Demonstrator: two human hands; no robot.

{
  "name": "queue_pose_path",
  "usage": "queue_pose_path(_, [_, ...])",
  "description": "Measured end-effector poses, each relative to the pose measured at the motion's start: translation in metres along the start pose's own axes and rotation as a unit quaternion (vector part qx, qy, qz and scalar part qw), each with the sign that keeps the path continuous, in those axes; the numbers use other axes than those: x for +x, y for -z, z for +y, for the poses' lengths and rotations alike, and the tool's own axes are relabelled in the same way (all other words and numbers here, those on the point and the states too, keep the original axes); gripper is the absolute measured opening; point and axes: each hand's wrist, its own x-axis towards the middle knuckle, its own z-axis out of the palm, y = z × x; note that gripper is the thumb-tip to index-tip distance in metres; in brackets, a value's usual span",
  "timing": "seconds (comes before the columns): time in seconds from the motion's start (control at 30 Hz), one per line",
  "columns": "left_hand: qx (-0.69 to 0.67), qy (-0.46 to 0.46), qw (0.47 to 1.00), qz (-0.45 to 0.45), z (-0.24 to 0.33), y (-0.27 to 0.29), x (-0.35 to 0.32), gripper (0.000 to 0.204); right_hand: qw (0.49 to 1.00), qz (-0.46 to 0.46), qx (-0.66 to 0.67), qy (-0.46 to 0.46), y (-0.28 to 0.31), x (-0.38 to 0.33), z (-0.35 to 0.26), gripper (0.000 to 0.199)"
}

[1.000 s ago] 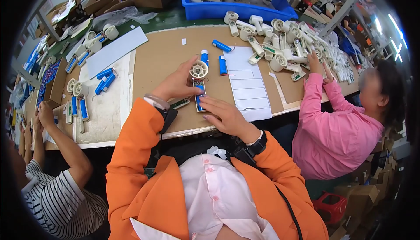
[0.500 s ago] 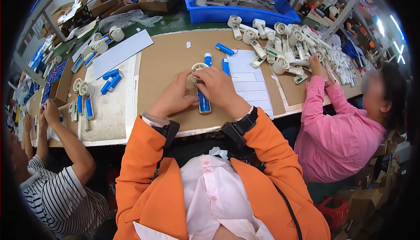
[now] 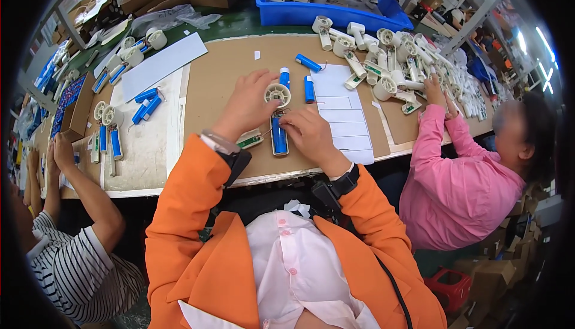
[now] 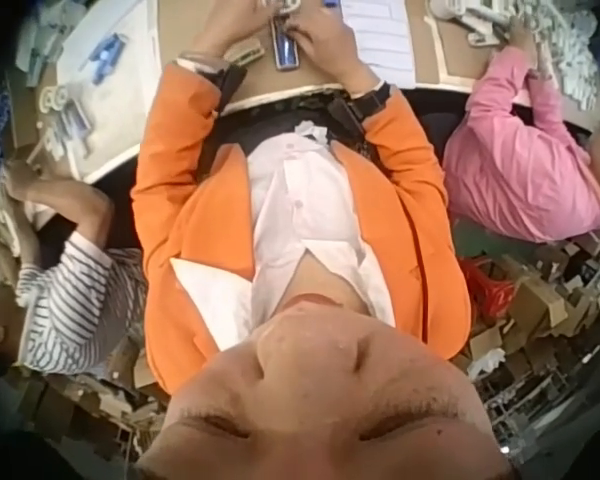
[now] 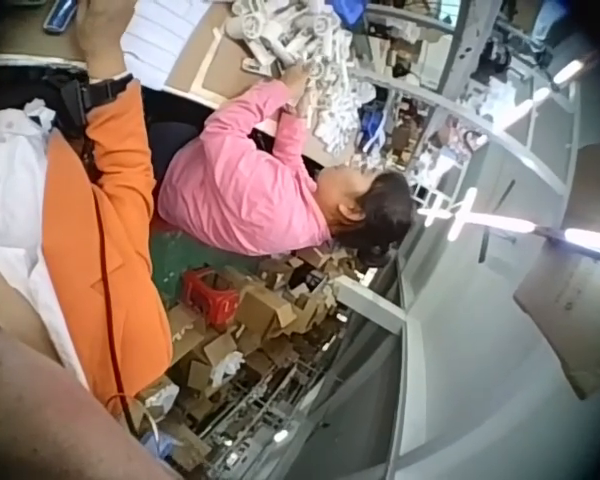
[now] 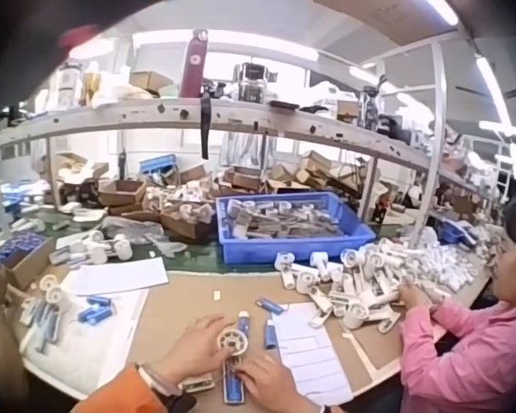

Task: The person picks up a battery and a fan housing, inserts the battery, and connects the wires. They then place a cover over the battery compartment and set the assembled unit aside before repeating the process.

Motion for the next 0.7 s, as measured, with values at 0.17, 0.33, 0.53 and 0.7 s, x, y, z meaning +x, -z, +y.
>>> queue_pose_path(0.17, [-0.015,0.047,0.996,-0.074,0.016,-0.016,0.022,0.056,1.0,0.014,0.008,-0.003,-0.007,-0.007,-0.001,0.012])
queue_pose_path(0.33, [-0.044,0.117,0.978,-0.165,0.01,-0.021,0.03,0.057,0.996,0.007,0.058,-0.07,-0.005,-0.009,0.002,0.011])
queue_pose_path(0.53, [-0.191,-0.016,0.972,-0.139,-0.016,-0.012,0.017,0.04,0.943,-0.028,0.234,-0.233,-0.003,-0.008,0.013,0.012])
queue_pose_path(0.7, [-0.231,-0.021,0.966,-0.116,-0.016,-0.007,0.009,0.025,0.944,-0.035,0.234,-0.228,-0.002,-0.008,0.021,0.014])
